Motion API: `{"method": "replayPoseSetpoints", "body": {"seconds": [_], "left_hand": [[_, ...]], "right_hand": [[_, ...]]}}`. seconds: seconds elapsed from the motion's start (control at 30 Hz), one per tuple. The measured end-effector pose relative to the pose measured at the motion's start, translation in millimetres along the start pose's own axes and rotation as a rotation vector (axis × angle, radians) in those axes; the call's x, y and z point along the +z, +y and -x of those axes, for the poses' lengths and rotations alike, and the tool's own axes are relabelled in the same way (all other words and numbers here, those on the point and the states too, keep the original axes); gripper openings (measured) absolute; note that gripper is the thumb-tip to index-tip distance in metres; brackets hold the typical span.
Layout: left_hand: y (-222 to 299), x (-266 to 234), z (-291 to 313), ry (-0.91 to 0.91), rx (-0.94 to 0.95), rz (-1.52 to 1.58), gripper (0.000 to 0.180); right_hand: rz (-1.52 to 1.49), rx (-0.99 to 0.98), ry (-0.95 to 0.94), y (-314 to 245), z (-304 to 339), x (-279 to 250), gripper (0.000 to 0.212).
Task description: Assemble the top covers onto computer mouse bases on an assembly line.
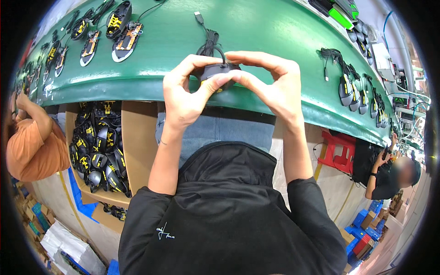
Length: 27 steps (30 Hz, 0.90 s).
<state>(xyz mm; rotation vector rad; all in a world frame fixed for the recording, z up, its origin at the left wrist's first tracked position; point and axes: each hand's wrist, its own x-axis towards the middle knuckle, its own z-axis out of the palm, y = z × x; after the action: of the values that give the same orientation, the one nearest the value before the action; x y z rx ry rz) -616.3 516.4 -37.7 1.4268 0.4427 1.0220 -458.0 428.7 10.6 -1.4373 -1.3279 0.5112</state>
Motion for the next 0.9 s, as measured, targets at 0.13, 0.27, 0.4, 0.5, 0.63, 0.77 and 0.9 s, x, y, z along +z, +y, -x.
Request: {"method": "replayPoseSetpoints", "body": {"seconds": [0.13,0.27,0.4,0.5,0.63,0.77,0.9], "left_hand": [[-1,1,-2,0.007,0.021,-0.013,0.025],[-4,2,-4,-0.021,0.117,-0.089,0.026],[-3,15,-7,0.000,0.050,-0.121,0.025],[2,20,-8,-0.008,0.044,-0.171,0.022],[-12,-8,3,0.077,-0.021,-0.179,0.019],[-28,-32,3,0.019,-0.007,0.083,0.029],[-16,-20,4,0.018,0.036,-0.021,0.027]], "right_hand": [[0.057,0.073,-0.081,-17,-10,-5,0.027],[0.078,0.161,-0.054,-21,-16,4,0.026],[0.063,0.123,0.095,-11,-9,6,0.018],[0.086,0.095,0.192,-13,-3,7,0.010],[-0.057,0.039,0.069,5,-9,12,0.018],[-0.091,-0.044,0.045,22,3,19,0.038],[-0.078,0.069,0.062,22,9,21,0.037]]}}
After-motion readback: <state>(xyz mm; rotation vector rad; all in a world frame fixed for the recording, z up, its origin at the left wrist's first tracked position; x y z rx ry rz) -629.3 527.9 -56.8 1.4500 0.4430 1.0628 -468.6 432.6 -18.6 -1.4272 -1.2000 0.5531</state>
